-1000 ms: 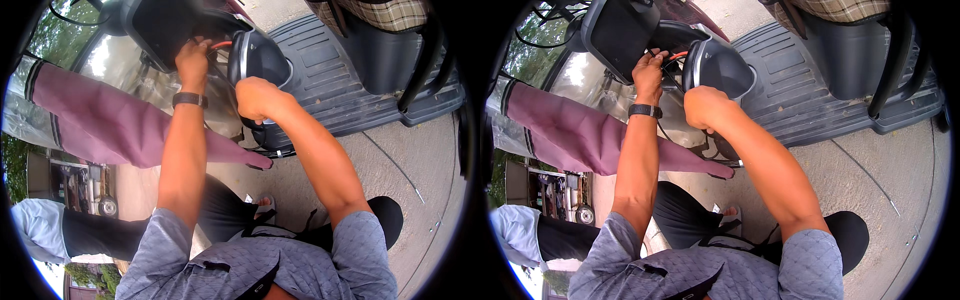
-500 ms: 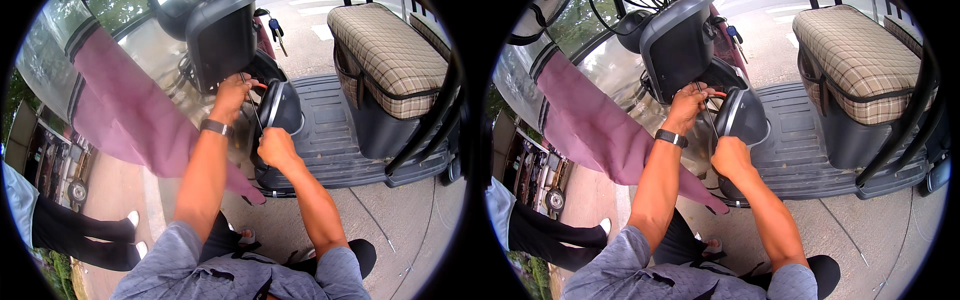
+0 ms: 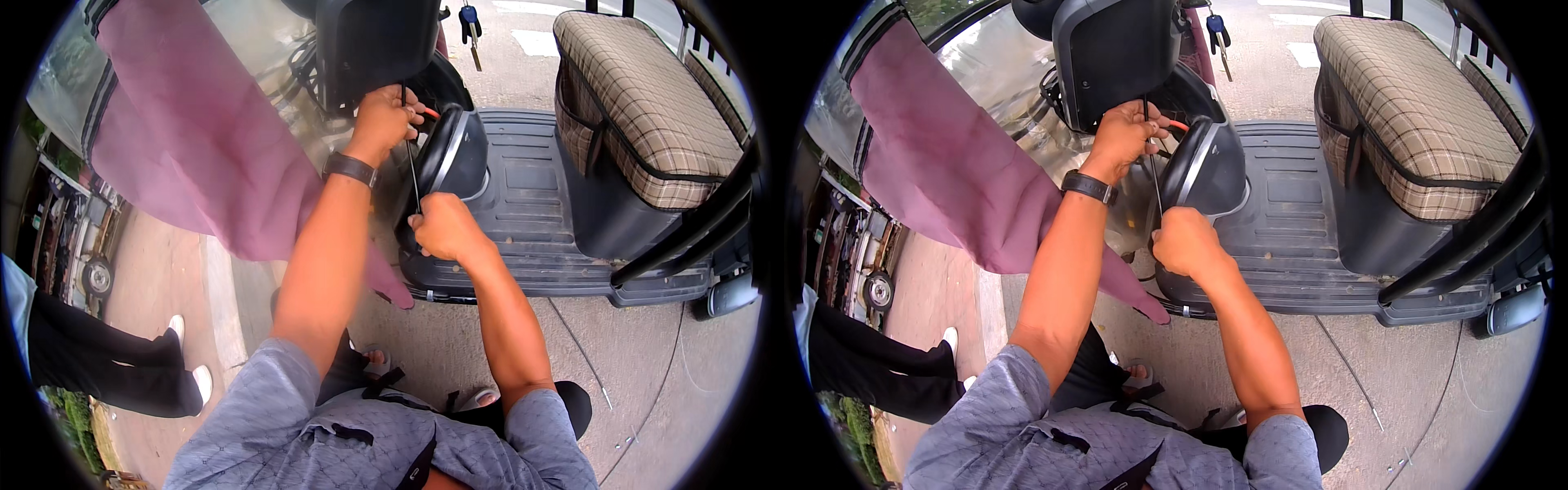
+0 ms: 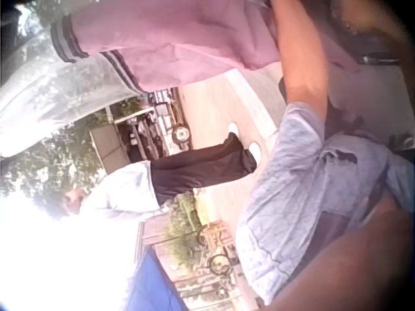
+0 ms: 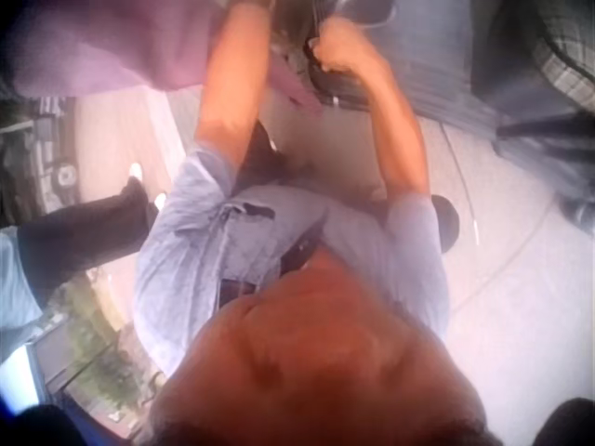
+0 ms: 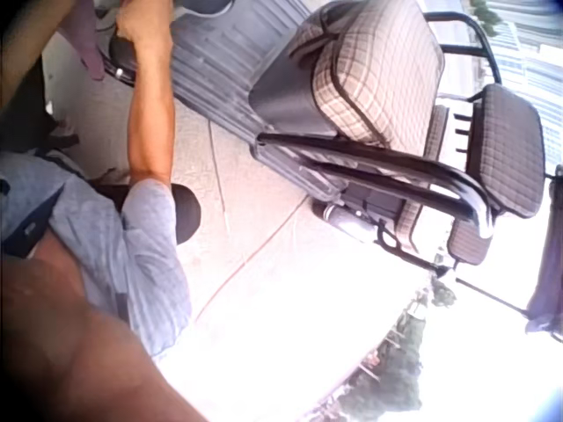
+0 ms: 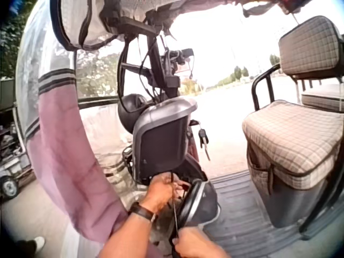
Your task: The person retrieves a black cable from a cluttered workbench and walks to a parked electric tricycle. They thread the cable through the handlebar assembly and secure it to the vehicle's frame using a fastening tool.
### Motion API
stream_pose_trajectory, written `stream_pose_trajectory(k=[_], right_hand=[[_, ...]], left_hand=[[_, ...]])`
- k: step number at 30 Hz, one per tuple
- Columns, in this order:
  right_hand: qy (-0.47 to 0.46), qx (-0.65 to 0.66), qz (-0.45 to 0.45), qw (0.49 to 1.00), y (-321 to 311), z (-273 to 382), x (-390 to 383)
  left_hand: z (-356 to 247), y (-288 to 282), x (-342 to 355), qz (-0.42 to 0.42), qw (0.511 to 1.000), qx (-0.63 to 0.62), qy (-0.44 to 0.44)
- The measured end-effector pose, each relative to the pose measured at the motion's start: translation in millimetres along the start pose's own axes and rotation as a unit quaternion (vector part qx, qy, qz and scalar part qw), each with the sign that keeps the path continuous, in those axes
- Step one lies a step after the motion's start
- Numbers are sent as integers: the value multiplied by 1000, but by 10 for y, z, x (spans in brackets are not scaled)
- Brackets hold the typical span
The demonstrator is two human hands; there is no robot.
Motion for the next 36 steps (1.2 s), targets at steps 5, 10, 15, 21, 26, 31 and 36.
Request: stream_pose_trajectory(k=[5, 10, 15, 21, 26, 31, 36], right_hand=[[75, 259, 155, 950, 590, -3, -88], [-40, 216, 68, 973, 706, 236, -109], [-33, 270, 113, 956, 797, 157, -66], [-71, 190, 31, 979, 542, 94, -26], [-51, 203, -7, 978, 468, -65, 11], [-33, 259, -85, 961, 145, -4, -62], [-85, 221, -223, 946, -437, 232, -55]], left_hand=[[203, -116, 213, -49, 992, -51, 105], [208, -17, 341, -78, 980, -134, 122], [152, 1, 385, -116, 963, -207, 125], [128, -12, 434, -133, 932, -296, 161], [102, 101, 466, -117, 873, -452, 142], [35, 111, 458, -125, 847, -496, 148], [82, 58, 470, -136, 844, -498, 145]])
Point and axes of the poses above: each hand's wrist, its own x-axis towards the middle knuckle, its own y-axis out of the palm, z = x × y, the point moved 9 cm from there along x, towards the middle knuckle
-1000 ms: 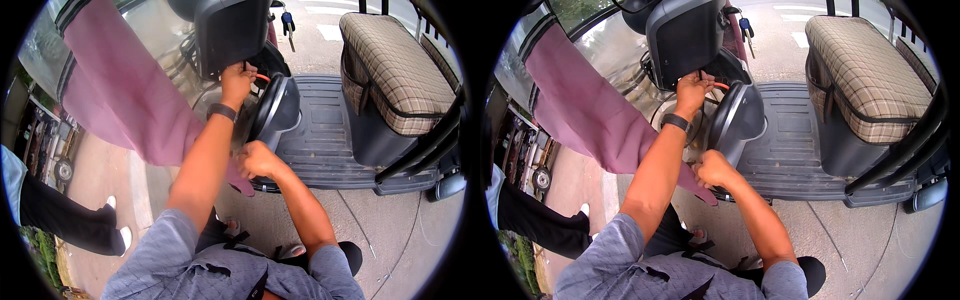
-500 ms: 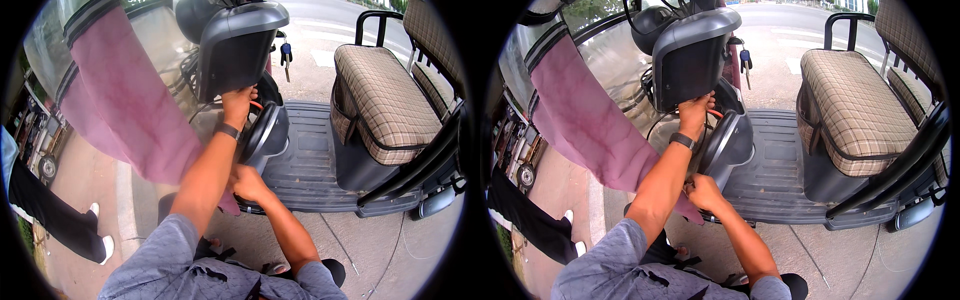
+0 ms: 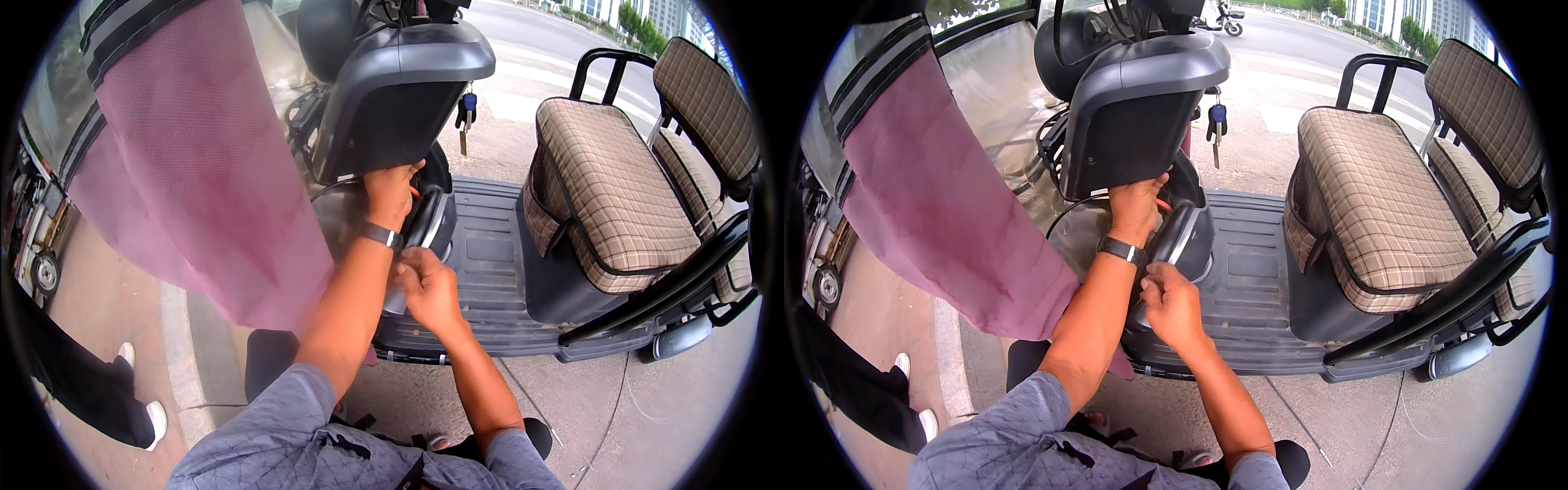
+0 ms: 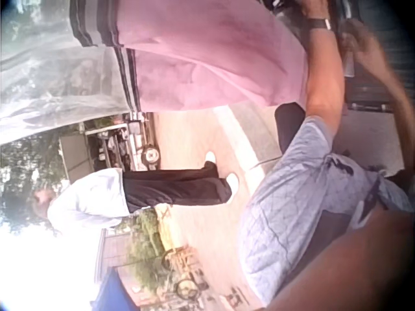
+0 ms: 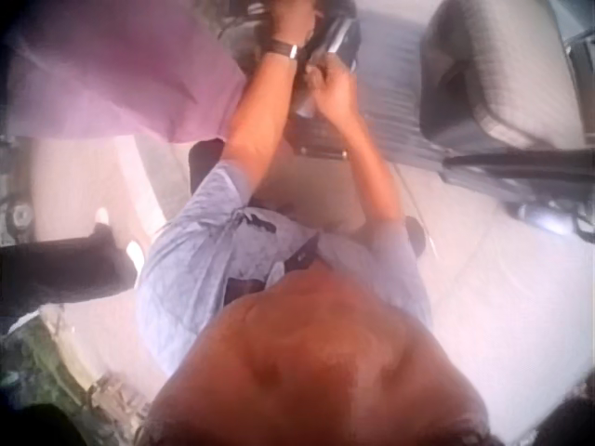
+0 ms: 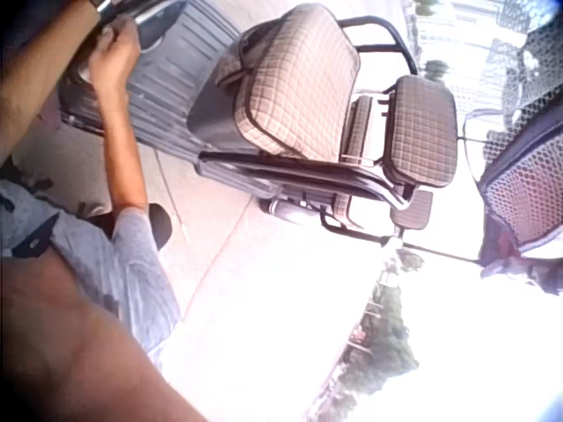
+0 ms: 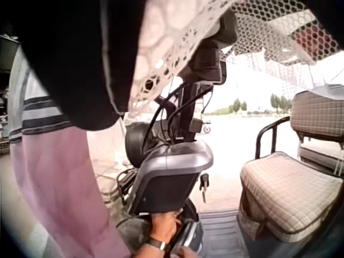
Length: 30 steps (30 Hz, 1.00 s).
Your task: The person retrieves a black cable from a cluttered workbench and walks to a parked electric tricycle. They thread the cable through the handlebar assembly and secure it to the vehicle's frame using a fastening tool.
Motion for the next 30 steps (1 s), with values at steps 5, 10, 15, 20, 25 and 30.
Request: stream_pose_trajectory(k=[5, 10, 15, 20, 25, 30], right_hand=[[-43, -16, -106, 993, -215, 97, 591], [58, 23, -14, 998, -45, -351, 1269], [13, -263, 52, 963, 28, -198, 1599], [35, -275, 77, 958, 105, -184, 1665], [155, -70, 23, 985, 24, -400, 1659], [96, -61, -32, 993, -9, -205, 1591]], left_hand=[[26, -10, -28, 9, 1000, 12, -8], [58, -50, -3, 6, 996, 84, -32], [86, -37, -10, 25, 998, 33, -41], [84, -71, 77, 52, 997, 32, -41], [97, -75, 49, 56, 996, 58, -40], [138, -171, -19, -7, 995, 45, -90]])
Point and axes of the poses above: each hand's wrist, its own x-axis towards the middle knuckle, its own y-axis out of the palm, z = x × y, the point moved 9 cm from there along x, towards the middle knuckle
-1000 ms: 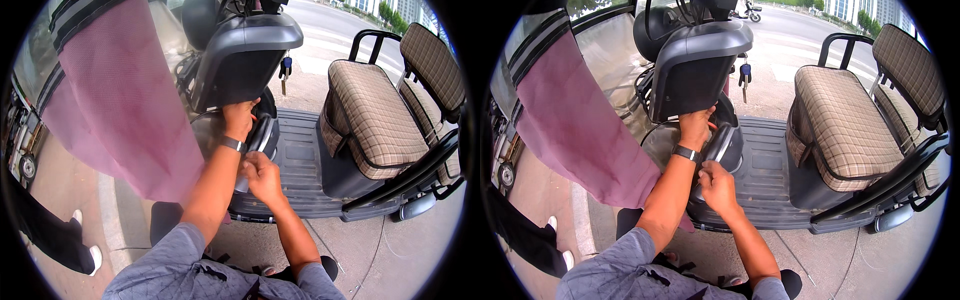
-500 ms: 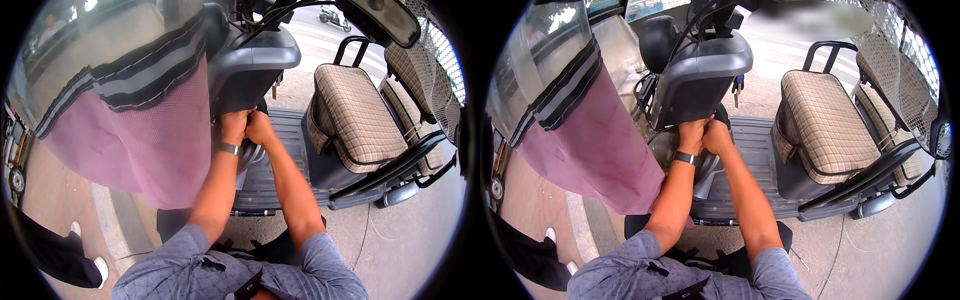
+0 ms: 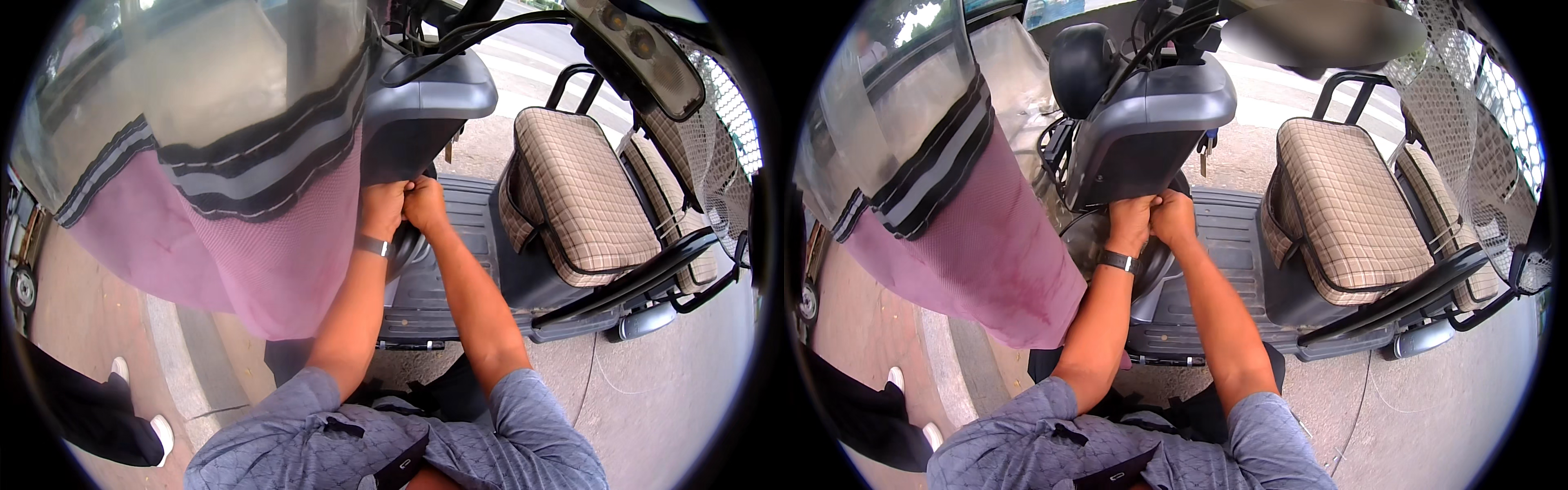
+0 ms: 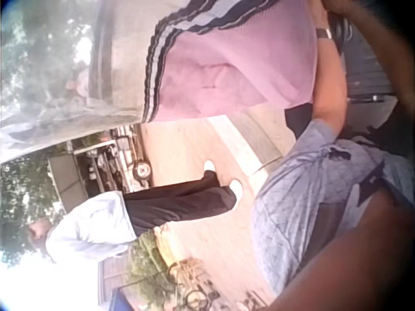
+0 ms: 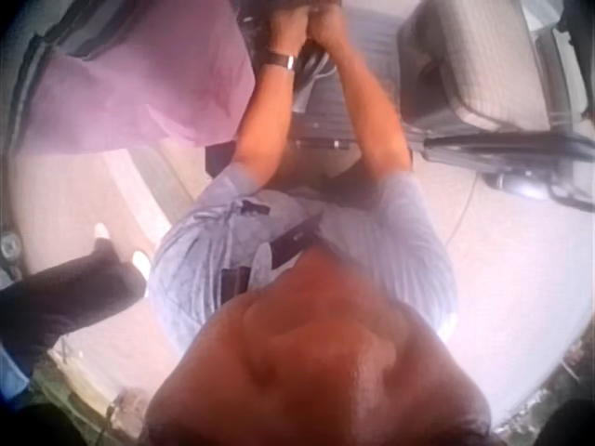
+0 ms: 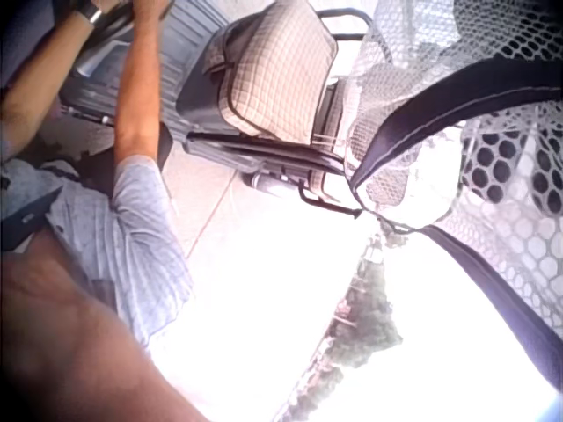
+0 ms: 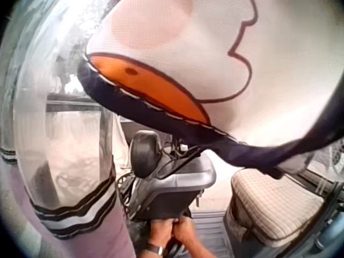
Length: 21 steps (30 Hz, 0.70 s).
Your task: The person retrieves a black cable from a cluttered workbench and walks to a parked electric tricycle. They thread the cable through the handlebar assembly and secure it to the vehicle's frame using a fastening tool.
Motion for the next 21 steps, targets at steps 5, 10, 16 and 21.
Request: stream_pose_trajectory(k=[5, 10, 16, 21], right_hand=[[-153, -139, -82, 975, -151, 70, -26], [-185, -145, -60, 970, -93, 289, -71], [-179, -160, -26, 970, -106, 281, -51], [-165, -141, 21, 976, -42, 69, 84]], left_hand=[[-132, 129, -119, 8, 996, 34, 83], [-330, 17, -293, -46, 971, 162, 170], [-276, -96, -607, -73, 900, 382, 194], [2, -276, -760, -40, 882, 451, 129]])
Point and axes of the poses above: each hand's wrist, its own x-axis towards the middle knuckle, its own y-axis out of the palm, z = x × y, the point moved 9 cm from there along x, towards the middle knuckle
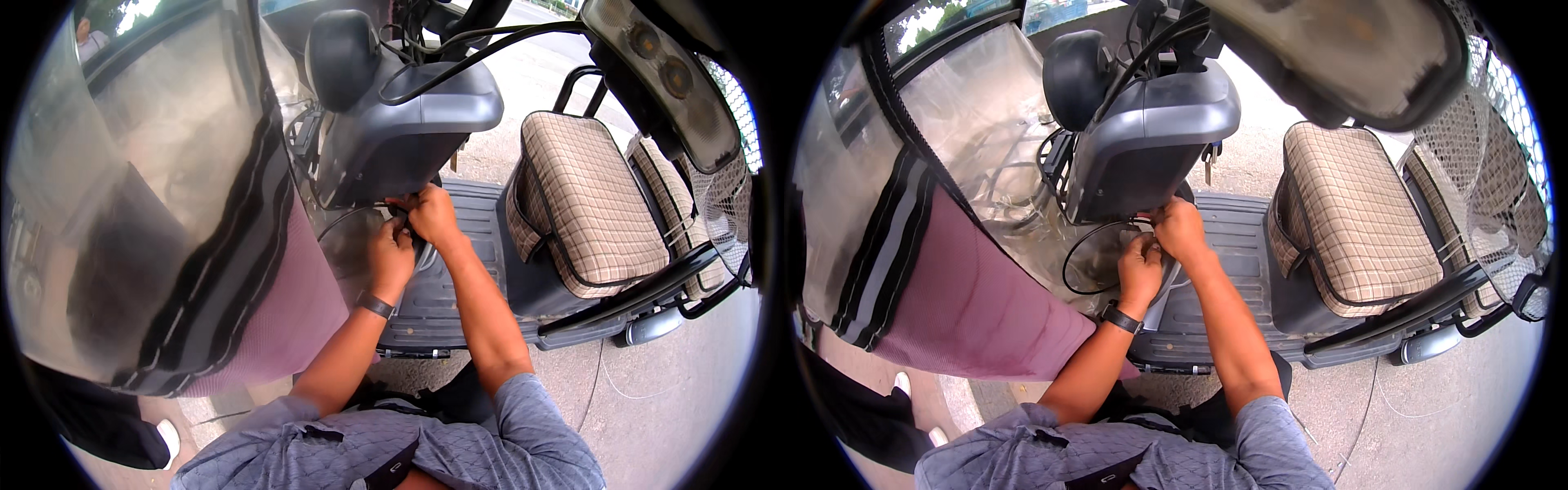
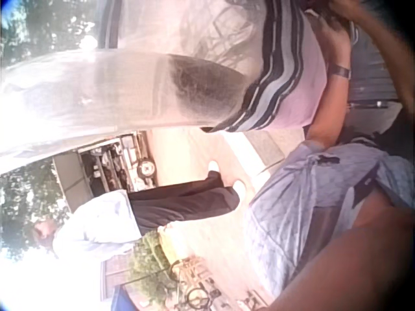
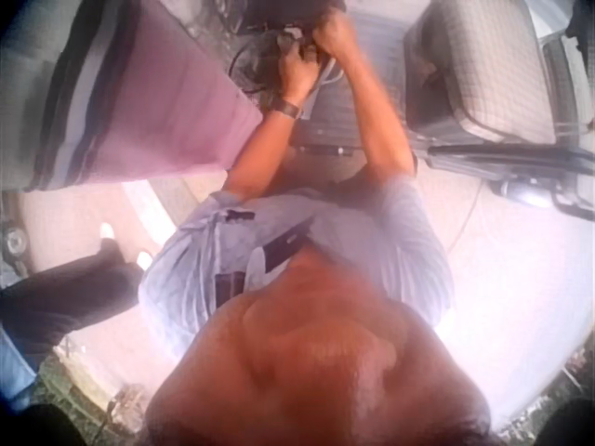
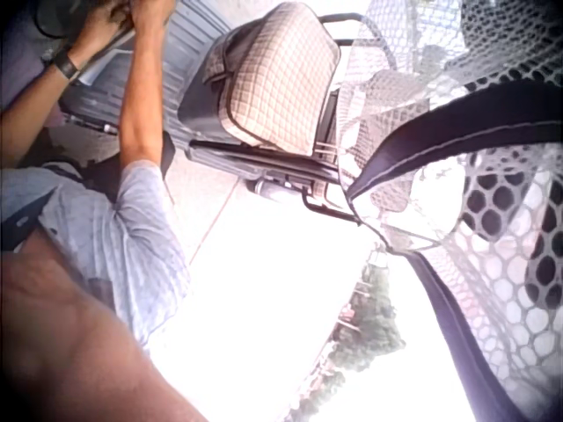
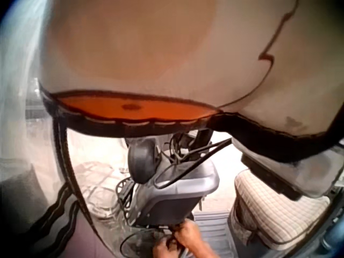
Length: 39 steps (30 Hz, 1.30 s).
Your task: The person retrieves a black cable from a cluttered workbench and walks to a parked electric tricycle. They thread the cable through the handlebar assembly and secure it to the vehicle's frame using a fastening tool.
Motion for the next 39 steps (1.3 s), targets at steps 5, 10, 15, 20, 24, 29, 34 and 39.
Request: stream_pose_trajectory(k=[5, 10, 15, 20, 24, 29, 34, 39], right_hand=[[36, -55, 53, 996, 135, 105, -25], [42, 0, 68, 997, 134, 89, -14], [49, 31, 48, 997, 102, 138, -28], [50, 32, 56, 997, 131, 60, 3], [41, 56, 54, 996, 160, 102, 3], [62, 65, 61, 994, 202, 79, -31], [67, 59, 88, 992, 268, 43, 50], [176, 261, 133, 940, 355, 109, -72]], left_hand=[[52, 39, 97, 13, 1000, 18, -3], [296, 142, 136, 55, 994, 17, -92], [204, 80, 193, 45, 994, 8, -98], [77, 44, 145, 23, 998, 41, -35], [104, -15, 128, -23, 1000, 21, -2], [27, -78, 76, -37, 999, 12, -5], [95, -80, 71, -26, 999, 29, -32], [33, -212, 26, -68, 997, 12, -25]])
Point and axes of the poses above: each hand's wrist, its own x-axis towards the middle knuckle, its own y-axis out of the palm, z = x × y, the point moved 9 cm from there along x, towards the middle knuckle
